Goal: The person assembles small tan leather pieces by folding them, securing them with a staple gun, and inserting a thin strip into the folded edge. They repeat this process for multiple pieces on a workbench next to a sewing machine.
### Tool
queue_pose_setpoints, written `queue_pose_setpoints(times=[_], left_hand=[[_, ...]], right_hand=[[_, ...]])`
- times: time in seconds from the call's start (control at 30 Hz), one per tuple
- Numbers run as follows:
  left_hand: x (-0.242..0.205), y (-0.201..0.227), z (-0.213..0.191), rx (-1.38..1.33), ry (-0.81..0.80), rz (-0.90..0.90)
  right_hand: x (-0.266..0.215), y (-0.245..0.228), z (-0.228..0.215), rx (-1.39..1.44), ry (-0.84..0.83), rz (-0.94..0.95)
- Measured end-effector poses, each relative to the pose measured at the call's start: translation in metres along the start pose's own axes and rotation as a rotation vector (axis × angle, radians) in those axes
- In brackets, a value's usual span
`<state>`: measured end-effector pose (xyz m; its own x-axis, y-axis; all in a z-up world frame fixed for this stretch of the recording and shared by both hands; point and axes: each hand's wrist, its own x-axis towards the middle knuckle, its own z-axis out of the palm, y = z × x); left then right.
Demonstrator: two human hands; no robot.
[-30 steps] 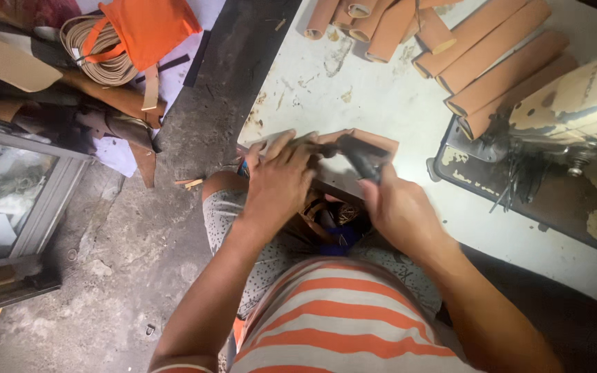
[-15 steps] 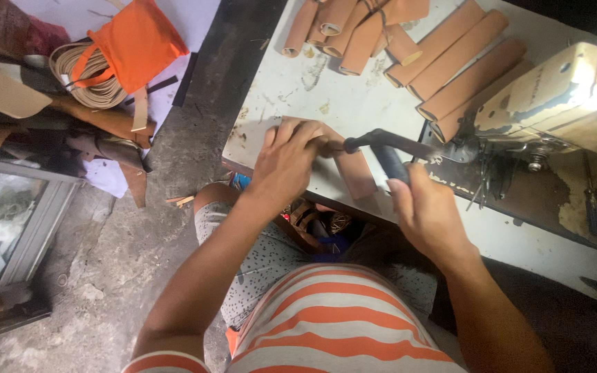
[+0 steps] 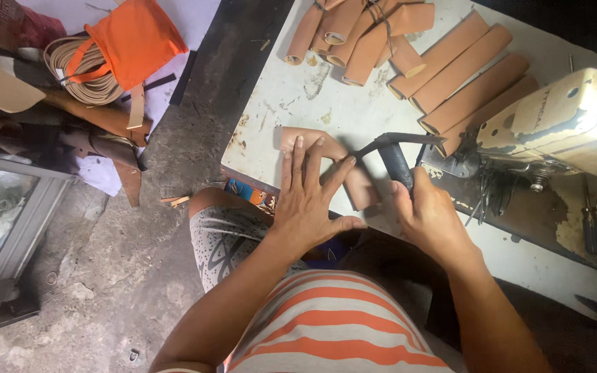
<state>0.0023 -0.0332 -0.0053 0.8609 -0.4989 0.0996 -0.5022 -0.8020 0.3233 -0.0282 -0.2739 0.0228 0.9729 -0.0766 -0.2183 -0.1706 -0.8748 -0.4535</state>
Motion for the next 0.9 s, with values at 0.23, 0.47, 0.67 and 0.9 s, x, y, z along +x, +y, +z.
queue_pose_setpoints(times=[0.23,0.47,0.67,0.9], left_hand=[[0.003,0.008,-0.019,-0.034,-0.139,-0.072],[0.006,0.01,-0.013,-0.025,-0.087,-0.111],[0.004,0.019,-0.04,-0.045,-0.119,-0.102],[0.006,0.019,-0.046,-0.054,-0.157,-0.102]], right_hand=[[-0.014,-0.034,-0.031,0.19,0.098,-0.111],[-0.008,-0.041,0.004,0.002,0.433,-0.468],[-0.003,-0.051,-0.003,0.026,0.325,-0.197],[0.012,-0.052,0.014,-0.177,0.103,-0.145]])
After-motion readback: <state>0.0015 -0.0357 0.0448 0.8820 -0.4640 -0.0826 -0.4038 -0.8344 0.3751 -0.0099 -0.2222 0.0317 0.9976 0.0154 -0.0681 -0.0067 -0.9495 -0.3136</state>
